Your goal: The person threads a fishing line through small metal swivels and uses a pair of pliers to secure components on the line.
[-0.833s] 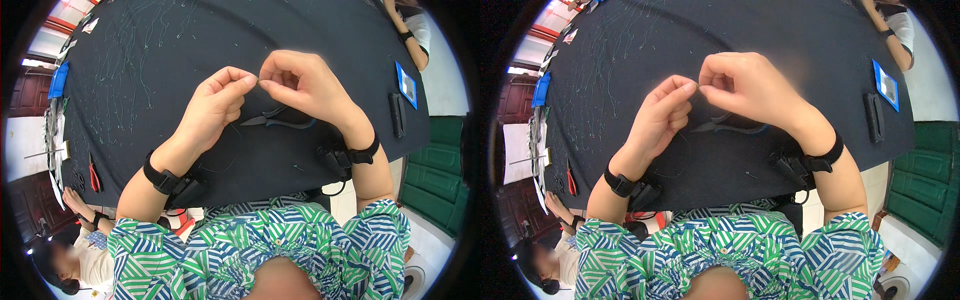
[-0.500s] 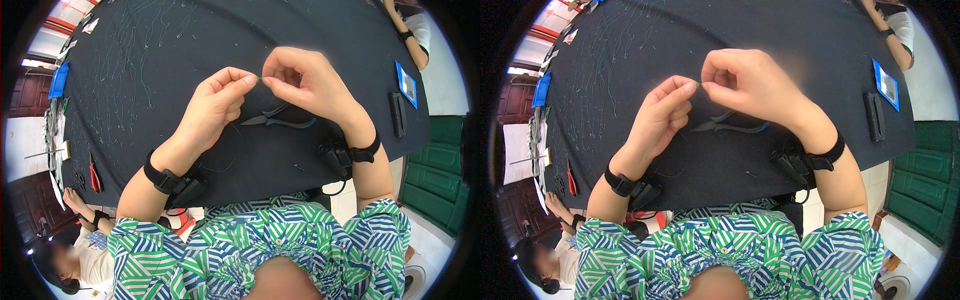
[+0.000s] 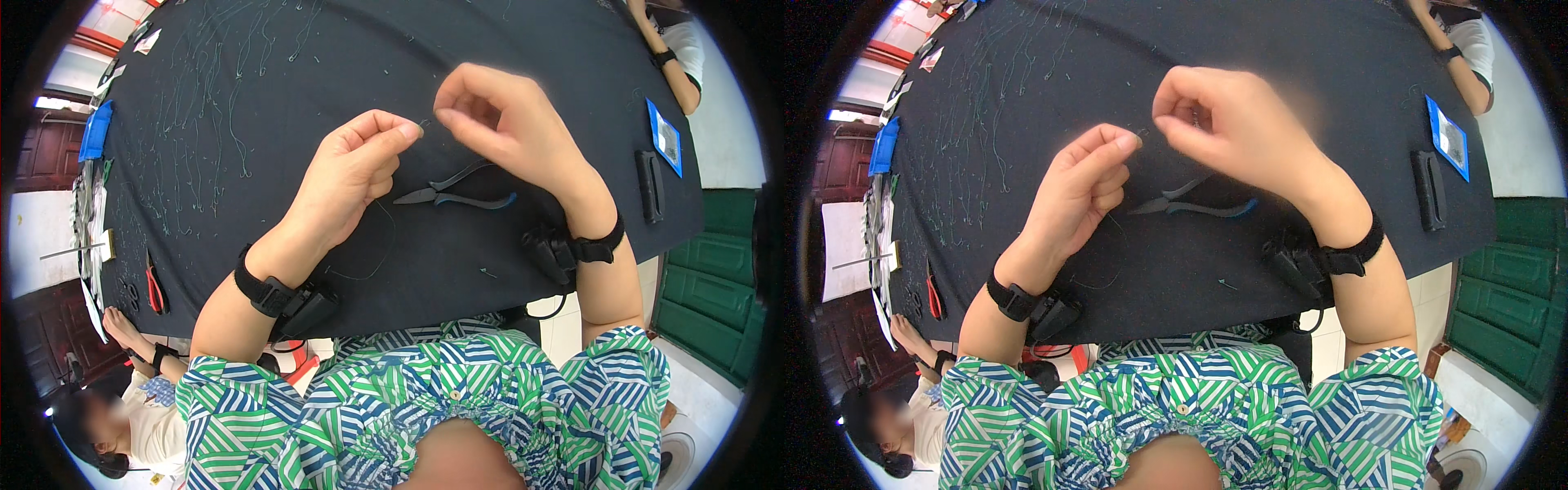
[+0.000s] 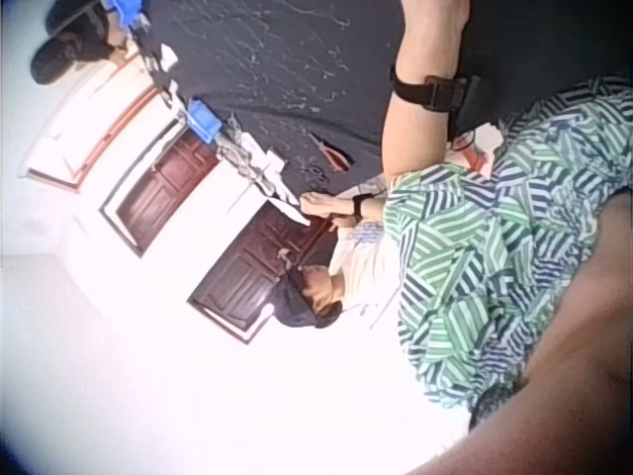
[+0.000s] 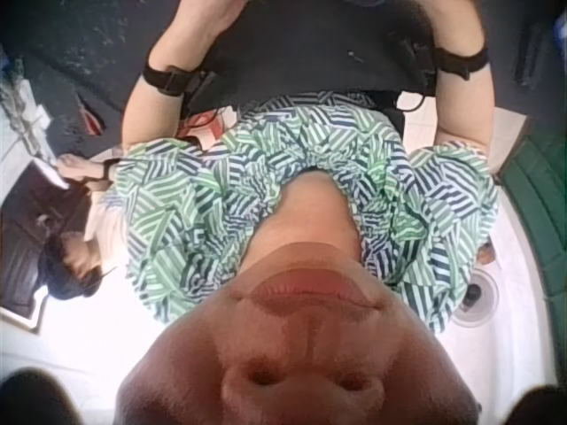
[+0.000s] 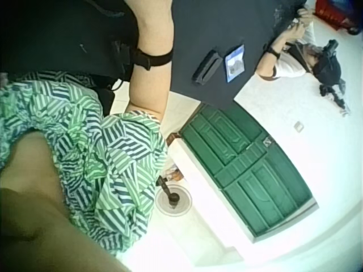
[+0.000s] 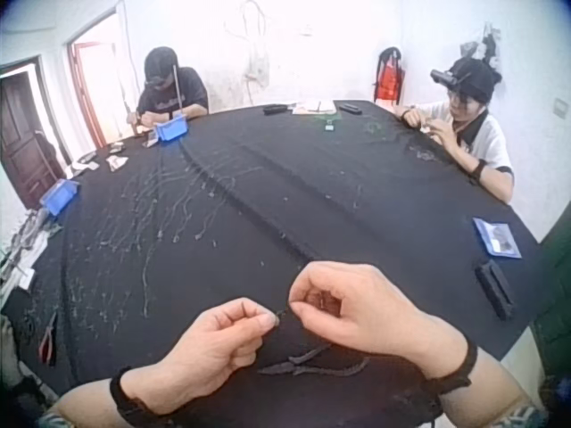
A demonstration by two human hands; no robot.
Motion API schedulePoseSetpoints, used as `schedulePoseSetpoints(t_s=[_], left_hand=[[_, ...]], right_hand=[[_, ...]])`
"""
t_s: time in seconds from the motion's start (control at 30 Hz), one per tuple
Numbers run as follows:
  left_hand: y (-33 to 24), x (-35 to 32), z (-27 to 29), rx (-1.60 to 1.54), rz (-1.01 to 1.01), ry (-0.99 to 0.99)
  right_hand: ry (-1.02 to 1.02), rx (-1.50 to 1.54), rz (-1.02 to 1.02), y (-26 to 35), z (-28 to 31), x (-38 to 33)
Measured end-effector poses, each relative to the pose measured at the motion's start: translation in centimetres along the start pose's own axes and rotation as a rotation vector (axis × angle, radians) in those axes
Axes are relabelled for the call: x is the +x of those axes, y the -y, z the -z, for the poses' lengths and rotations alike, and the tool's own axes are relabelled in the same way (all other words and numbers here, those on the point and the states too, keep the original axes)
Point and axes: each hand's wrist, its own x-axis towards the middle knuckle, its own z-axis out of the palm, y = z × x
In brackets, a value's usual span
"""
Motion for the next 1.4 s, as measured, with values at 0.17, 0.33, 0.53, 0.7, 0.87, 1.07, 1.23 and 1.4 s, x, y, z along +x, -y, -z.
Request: schedulePoseSetpoints(t_s=[0.17, 0.33, 0.53, 0.7, 0.87, 1.07, 1.23, 1.4], left_hand=[[-0.1, 0.2, -0.2, -0.018, 0.006, -0.005], [-0.1, 0.1, -0.2, -0.043, 0.019, -0.01], [0.0, 0.3, -0.1, -0.031, 0.017, -0.005], [0.1, 0.4, -0.2, -0.032, 0.012, -0.007], [0.1, 0.3, -0.1, -0.027, 0.003, -0.012], [0.2, 0.5, -0.2, -0.035, 0.004, -0.006], [0.1, 0.4, -0.2, -0.04, 0.005, -0.011], [0.2, 0.5, -0.1, -0.092, -0.002, -0.01]], right_hand=[[-0.012, -0.22, -0.068, -2.9, 0.2, -0.5], [0.105, -0.271, -0.091, -2.1, 0.2, -0.1], [0.104, -0.261, -0.036, -2.7, 0.0, -0.4], [0.05, -0.266, 0.037, -3.4, -0.2, -0.5], [0.111, -0.25, -0.012, -2.2, 0.2, -0.4], [0.118, -0.256, 0.016, -3.0, -0.1, -0.6], [0.09, -0.309, 0.034, -2.6, -0.2, -0.7], [0.033, -0.444, 0.082, -2.2, -0.3, -0.8]])
